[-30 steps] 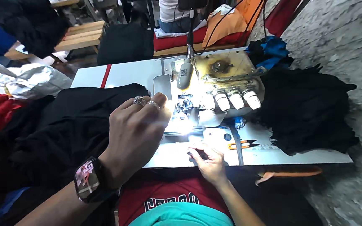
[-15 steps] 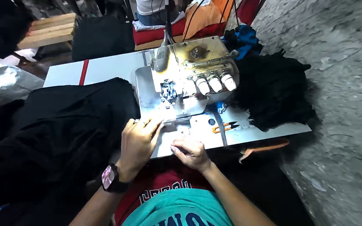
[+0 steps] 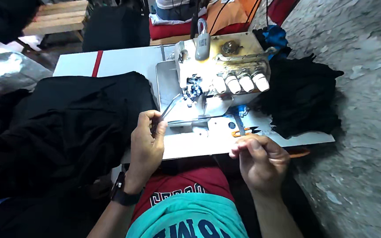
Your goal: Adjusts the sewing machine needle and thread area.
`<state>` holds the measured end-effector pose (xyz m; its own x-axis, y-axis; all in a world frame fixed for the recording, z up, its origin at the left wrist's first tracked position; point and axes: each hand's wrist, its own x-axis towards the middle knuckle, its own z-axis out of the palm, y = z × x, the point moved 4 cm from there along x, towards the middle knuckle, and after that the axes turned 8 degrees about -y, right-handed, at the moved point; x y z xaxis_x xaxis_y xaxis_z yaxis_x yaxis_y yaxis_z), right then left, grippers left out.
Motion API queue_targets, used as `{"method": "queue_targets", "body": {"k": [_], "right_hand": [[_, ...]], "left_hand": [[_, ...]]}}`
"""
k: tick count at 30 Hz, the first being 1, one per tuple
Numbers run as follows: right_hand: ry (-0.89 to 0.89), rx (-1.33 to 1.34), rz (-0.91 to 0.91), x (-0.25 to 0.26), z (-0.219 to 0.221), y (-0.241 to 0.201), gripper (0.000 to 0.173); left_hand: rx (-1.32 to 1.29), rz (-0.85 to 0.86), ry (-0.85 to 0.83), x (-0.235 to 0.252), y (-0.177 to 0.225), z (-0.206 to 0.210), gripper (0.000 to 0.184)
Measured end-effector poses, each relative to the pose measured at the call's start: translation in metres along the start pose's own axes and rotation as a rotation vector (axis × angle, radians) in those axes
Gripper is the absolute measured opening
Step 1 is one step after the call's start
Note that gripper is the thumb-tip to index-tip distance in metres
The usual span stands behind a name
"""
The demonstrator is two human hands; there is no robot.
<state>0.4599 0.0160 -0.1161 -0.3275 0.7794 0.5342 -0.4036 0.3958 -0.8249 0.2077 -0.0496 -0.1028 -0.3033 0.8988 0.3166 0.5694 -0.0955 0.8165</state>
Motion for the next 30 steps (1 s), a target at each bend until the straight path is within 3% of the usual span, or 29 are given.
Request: {"method": "queue_targets", "body": {"k": [4, 7, 10, 12, 13, 14, 16, 18, 19, 21, 23, 26, 30], "right_hand": [[-0.183, 0.067, 0.004, -0.002, 0.031, -0.017, 0.016], [-0.357, 0.108, 0.127, -0.02, 0.067, 0.004, 0.018], [-0.725, -0.043, 0.288, -0.052, 0.091, 0.037, 0.027], [-1.016, -0.102, 0.43, -0.068, 0.074, 0.043, 0.038], [-1.069, -0.115, 0.501, -0.067, 0.05, 0.04, 0.037], [-1.004, -0.15, 0.552, -0.058, 0.016, 0.034, 0.032], [-0.552, -0.301, 0.598, -0.019, -0.063, 0.016, 0.019], [-0.058, -0.554, 0.481, 0.038, -0.13, 0.004, 0.013], [0.063, -0.617, 0.42, 0.066, -0.15, 0.003, 0.016], [0.065, -0.707, 0.394, 0.116, -0.164, 0.014, 0.031], [-0.063, -0.761, 0.527, 0.148, -0.158, 0.037, 0.038], [-0.106, -0.504, 0.811, 0.16, -0.147, 0.059, 0.029], [-0.169, -0.313, 0.824, 0.158, -0.154, 0.069, 0.033]], "left_hand": [[0.126, 0.16, 0.084, 0.03, 0.005, 0.009, 0.014], [0.142, 0.213, 0.08, 0.056, -0.002, 0.017, 0.013], [0.044, 0.157, 0.074, 0.066, -0.016, 0.029, 0.017], [0.011, 0.117, 0.102, 0.068, -0.025, 0.036, 0.019], [0.009, 0.122, 0.114, 0.069, -0.028, 0.037, 0.02], [0.015, 0.136, 0.122, 0.07, -0.029, 0.038, 0.021], [0.03, 0.152, 0.126, 0.07, -0.03, 0.037, 0.021], [0.042, 0.155, 0.117, 0.07, -0.031, 0.037, 0.02], [0.05, 0.159, 0.114, 0.07, -0.031, 0.037, 0.02], [0.065, 0.162, 0.125, 0.071, -0.031, 0.038, 0.018], [0.071, 0.164, 0.131, 0.072, -0.032, 0.038, 0.018], [0.091, 0.151, 0.12, 0.073, -0.032, 0.037, 0.017], [0.077, 0.143, 0.192, 0.085, -0.04, 0.041, 0.017]]}}
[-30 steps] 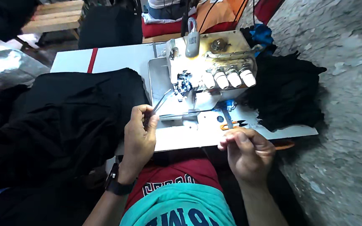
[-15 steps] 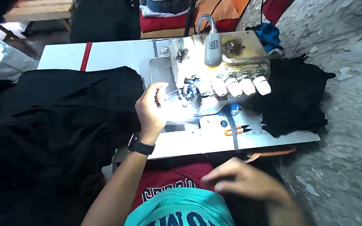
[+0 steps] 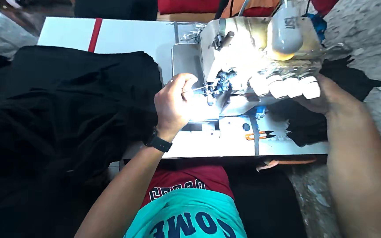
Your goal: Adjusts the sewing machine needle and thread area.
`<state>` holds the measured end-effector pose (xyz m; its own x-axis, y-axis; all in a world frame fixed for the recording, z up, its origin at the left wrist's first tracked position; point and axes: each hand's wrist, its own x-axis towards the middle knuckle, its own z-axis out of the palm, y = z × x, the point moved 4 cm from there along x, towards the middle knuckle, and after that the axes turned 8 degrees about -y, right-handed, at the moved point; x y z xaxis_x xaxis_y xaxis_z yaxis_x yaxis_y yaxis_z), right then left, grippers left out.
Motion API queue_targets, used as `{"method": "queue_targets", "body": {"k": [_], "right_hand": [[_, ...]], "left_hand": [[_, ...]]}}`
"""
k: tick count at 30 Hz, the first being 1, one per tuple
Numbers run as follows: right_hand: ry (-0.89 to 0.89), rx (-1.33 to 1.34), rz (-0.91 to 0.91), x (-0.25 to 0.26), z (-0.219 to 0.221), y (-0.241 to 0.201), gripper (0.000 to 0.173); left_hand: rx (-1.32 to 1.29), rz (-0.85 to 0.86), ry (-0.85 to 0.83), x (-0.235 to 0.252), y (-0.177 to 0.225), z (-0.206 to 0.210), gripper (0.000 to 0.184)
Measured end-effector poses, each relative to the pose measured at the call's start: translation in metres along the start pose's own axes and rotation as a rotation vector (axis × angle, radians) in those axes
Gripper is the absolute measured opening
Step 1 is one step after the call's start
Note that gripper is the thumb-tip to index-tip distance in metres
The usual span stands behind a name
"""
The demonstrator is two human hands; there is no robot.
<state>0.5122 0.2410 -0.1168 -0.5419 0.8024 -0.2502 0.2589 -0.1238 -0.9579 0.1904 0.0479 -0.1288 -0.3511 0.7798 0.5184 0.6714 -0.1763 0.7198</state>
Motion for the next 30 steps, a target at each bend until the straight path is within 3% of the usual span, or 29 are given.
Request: {"method": "queue_targets", "body": {"k": [3, 6, 10, 11, 13, 15, 17, 19, 23, 24, 27, 30], "right_hand": [[-0.005, -0.078, -0.023, 0.002, 0.003, -0.005, 0.022], [0.099, -0.211, -0.007, 0.002, 0.01, -0.009, 0.01], [0.21, -0.225, 0.183, 0.007, 0.004, -0.014, 0.017], [0.194, -0.187, 0.203, 0.005, 0.003, -0.02, 0.027], [-0.025, -0.121, 0.104, 0.003, 0.0, -0.029, 0.034], [-0.189, -0.128, 0.047, 0.008, -0.011, -0.023, 0.028], [-0.217, -0.119, 0.078, 0.016, -0.026, -0.014, 0.02], [-0.11, -0.139, 0.179, 0.018, -0.02, -0.016, 0.019], [0.159, -0.166, 0.273, 0.003, 0.028, -0.044, 0.033], [0.165, -0.16, 0.281, 0.0, 0.036, -0.049, 0.033], [-0.034, -0.016, 0.365, 0.018, 0.021, -0.042, 0.032], [0.215, -0.177, 0.452, 0.022, 0.016, -0.04, 0.032]], "left_hand": [[0.001, 0.0, -0.008, 0.002, 0.0, 0.001, 0.018], [0.007, 0.009, -0.008, 0.002, -0.001, 0.001, 0.018], [0.003, -0.01, -0.007, 0.001, -0.001, 0.001, 0.017], [0.004, -0.008, 0.0, 0.001, -0.001, 0.001, 0.017], [0.005, -0.001, 0.018, 0.0, -0.001, 0.001, 0.016], [0.0, 0.009, 0.014, -0.001, -0.002, 0.002, 0.016], [-0.018, 0.019, 0.011, 0.0, -0.002, 0.003, 0.017], [-0.051, 0.018, 0.017, 0.0, -0.002, 0.003, 0.017], [-0.14, 0.032, 0.025, -0.001, -0.005, 0.002, 0.021], [-0.146, 0.033, 0.025, -0.001, -0.005, 0.002, 0.021], [-0.154, 0.027, 0.028, 0.0, -0.006, 0.002, 0.021], [-0.145, 0.022, 0.028, 0.001, -0.006, 0.002, 0.021]]}}
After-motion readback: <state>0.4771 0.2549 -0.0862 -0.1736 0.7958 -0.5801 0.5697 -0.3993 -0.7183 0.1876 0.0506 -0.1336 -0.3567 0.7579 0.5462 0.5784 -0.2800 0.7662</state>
